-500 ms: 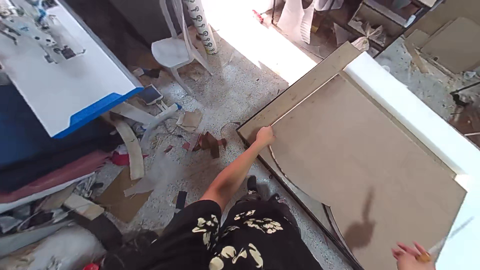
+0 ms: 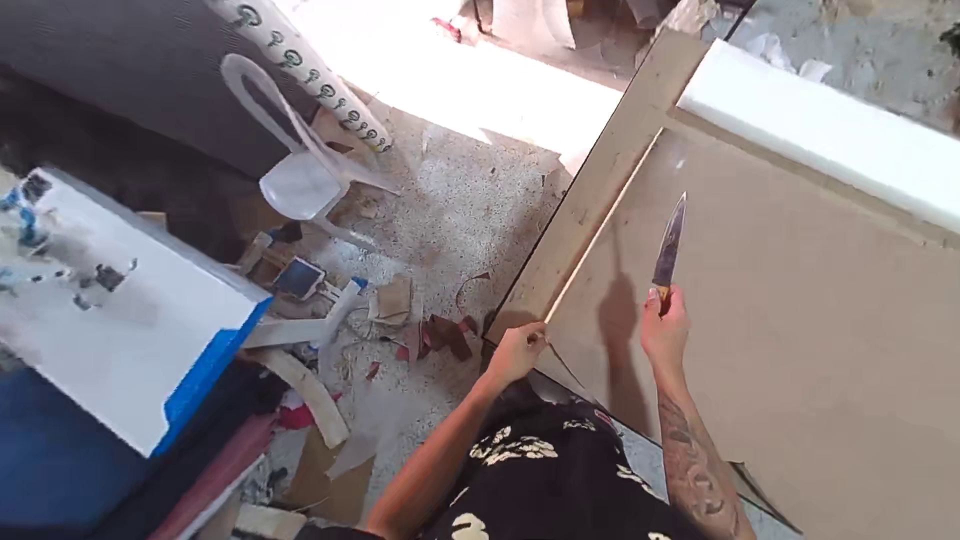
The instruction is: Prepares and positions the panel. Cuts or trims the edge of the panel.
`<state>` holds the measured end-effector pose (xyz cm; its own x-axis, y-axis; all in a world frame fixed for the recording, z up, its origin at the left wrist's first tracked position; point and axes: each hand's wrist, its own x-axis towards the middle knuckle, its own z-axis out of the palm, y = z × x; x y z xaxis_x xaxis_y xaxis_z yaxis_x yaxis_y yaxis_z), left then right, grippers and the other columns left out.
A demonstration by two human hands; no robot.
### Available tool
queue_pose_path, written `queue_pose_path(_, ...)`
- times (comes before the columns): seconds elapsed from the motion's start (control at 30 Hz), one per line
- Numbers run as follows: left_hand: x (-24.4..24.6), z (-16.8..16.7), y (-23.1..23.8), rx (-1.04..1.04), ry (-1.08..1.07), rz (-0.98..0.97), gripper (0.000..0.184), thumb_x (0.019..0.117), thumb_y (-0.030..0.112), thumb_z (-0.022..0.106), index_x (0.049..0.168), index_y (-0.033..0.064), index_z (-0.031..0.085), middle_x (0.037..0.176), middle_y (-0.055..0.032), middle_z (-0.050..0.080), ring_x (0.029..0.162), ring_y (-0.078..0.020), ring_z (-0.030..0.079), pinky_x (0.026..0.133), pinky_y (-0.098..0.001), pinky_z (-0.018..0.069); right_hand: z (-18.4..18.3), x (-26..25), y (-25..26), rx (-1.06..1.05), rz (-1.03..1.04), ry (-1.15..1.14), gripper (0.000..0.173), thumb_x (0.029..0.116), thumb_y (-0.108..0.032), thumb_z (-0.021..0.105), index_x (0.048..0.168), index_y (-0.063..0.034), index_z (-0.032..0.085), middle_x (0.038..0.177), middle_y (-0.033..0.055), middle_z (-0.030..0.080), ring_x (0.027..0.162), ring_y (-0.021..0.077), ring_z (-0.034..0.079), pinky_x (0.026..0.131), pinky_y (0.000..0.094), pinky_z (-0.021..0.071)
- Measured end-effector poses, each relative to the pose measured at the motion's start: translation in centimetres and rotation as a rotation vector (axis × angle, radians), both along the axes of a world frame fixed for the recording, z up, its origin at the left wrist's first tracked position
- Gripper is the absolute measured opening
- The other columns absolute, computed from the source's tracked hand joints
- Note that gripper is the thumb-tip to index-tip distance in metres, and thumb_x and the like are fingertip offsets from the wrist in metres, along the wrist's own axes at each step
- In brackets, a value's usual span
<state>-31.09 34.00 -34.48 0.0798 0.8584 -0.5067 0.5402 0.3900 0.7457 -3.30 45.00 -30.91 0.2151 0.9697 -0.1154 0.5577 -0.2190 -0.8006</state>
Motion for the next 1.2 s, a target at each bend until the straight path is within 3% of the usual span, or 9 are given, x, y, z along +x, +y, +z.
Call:
queue_pose_path(0.2, -12.4, -1.8, -1.0, -0.246, -0.516, -0.675, 0.027, 0.1011, 0.035, 0.066, 0.117, 0.0151, 0.076, 0.105, -0.0018, 0.077, 0.097, -0.0122, 0.073, 0.095, -0.0438, 0.0588, -5.2, -4.3, -2.0, -0.043, -0.236, -0.694, 0.059, 0.104, -0.03, 0.054, 0.154, -0.0012, 0.045, 0.151, 0.0378, 0.041, 0.138, 0.0551, 0.043, 0.114, 0.0621, 0.0381)
queue_pose_path(0.27, -18.6, -3.9, -2.3, -0.363, -0.555, -0.694, 0.028, 0.1014, 0.039, 0.064, 0.117, 0.0184, 0.077, 0.105, -0.0007, 0.077, 0.098, -0.0136, 0.073, 0.094, -0.048, 0.0588, -3.2, -9.6, -4.7, 0.02, -0.151, -0.74, 0.059, 0.1036, -0.029, 0.058, 0.15, 0.0056, 0.047, 0.153, 0.0356, 0.042, 0.144, 0.049, 0.039, 0.121, 0.0535, 0.0333)
queue_pose_path(0.33, -24.3, -7.2, -4.1, -0.474, -0.546, -0.591, 0.03, 0.1014, 0.041, 0.063, 0.114, 0.0175, 0.078, 0.104, -0.0022, 0.077, 0.099, -0.0168, 0.072, 0.095, -0.053, 0.0568, -1.3, -16.2, -10.3, 0.009, 0.168, -0.645, 0.04, 0.1042, -0.019, 0.058, 0.131, 0.0106, 0.061, 0.132, 0.0327, 0.061, 0.129, 0.0407, 0.059, 0.112, 0.0482, 0.0479)
queue_pose_path(0.4, -27.7, -11.9, -5.9, -0.555, -0.516, -0.444, 0.033, 0.1034, 0.041, 0.06, 0.113, 0.0147, 0.076, 0.099, -0.0019, 0.078, 0.09, -0.0159, 0.074, 0.09, -0.0507, 0.0592, -2.7, -20.5, -17.9, -0.092, 0.584, -0.407, 0.023, 0.0996, -0.018, 0.058, 0.11, -0.0023, 0.072, 0.107, 0.0183, 0.073, 0.105, 0.0289, 0.071, 0.094, 0.0444, 0.0576)
queue_pose_path(0.5, -28.5, -17.8, -9.3, -0.682, -0.41, -0.183, 0.041, 0.1066, 0.046, 0.05, 0.119, 0.0136, 0.072, 0.098, -0.0043, 0.076, 0.085, -0.0188, 0.073, 0.082, -0.0493, 0.0604, -9.1, -21.9, -28.8, -0.644, 0.659, -0.184, 0.026, 0.0995, -0.017, 0.062, 0.118, -0.003, 0.075, 0.103, 0.0105, 0.077, 0.095, 0.0193, 0.074, 0.087, 0.038, 0.0622)
queue_pose_path(0.6, -27.1, -22.9, -13.5, -0.716, -0.247, -0.101, 0.047, 0.1056, 0.053, 0.045, 0.128, 0.0195, 0.068, 0.119, -0.0038, 0.072, 0.112, -0.0208, 0.069, 0.099, -0.0535, 0.0544, -18.9, -20.1, -33.1, -1.014, 0.382, -0.28, 0.041, 0.1043, -0.023, 0.056, 0.141, -0.0042, 0.059, 0.109, 0.0129, 0.074, 0.095, 0.022, 0.073, 0.086, 0.0458, 0.0619)
queue_pose_path(0.77, -27.2, -25.5, -25.2, -0.706, -0.33, 0.08, 0.044, 0.1065, 0.049, 0.047, 0.128, 0.0166, 0.067, 0.111, -0.0026, 0.072, 0.093, -0.0127, 0.071, 0.085, -0.0401, 0.0613, -34.1, -19.4, -27.1, -0.777, 0.109, -0.401, 0.066, 0.1039, -0.032, 0.061, 0.153, 0.0048, 0.038, 0.138, 0.0254, 0.06, 0.124, 0.0304, 0.062, 0.103, 0.0453, 0.0533)
queue_pose_path(0.93, -24.9, -26.8, -36.6, -0.682, -0.105, 0.128, 0.044, 0.1053, 0.051, 0.048, 0.127, 0.0193, 0.068, 0.108, 0.0007, 0.073, 0.089, -0.0125, 0.072, 0.079, -0.0415, 0.0622, -43.4, -13.3, -20.2, -0.391, -0.205, -0.557, 0.091, 0.0949, -0.044, 0.071, 0.159, 0.0001, 0.024, 0.145, 0.0199, 0.055, 0.131, 0.0253, 0.057, 0.11, 0.0403, 0.048)
queue_pose_path(1.2, -23.5, -25.6, -48.8, -0.525, 0.218, 0.013, 0.045, 0.1046, 0.049, 0.043, 0.112, 0.0182, 0.075, 0.095, -0.0027, 0.075, 0.072, -0.0214, 0.072, 0.056, -0.0471, 0.0565, -52.0, -4.9, -16.9, -0.238, 0.177, -0.624, 0.099, 0.0943, -0.061, 0.064, 0.162, -0.0021, 0.023, 0.149, 0.0215, 0.051, 0.13, 0.0211, 0.058, 0.109, 0.0349, 0.0498)
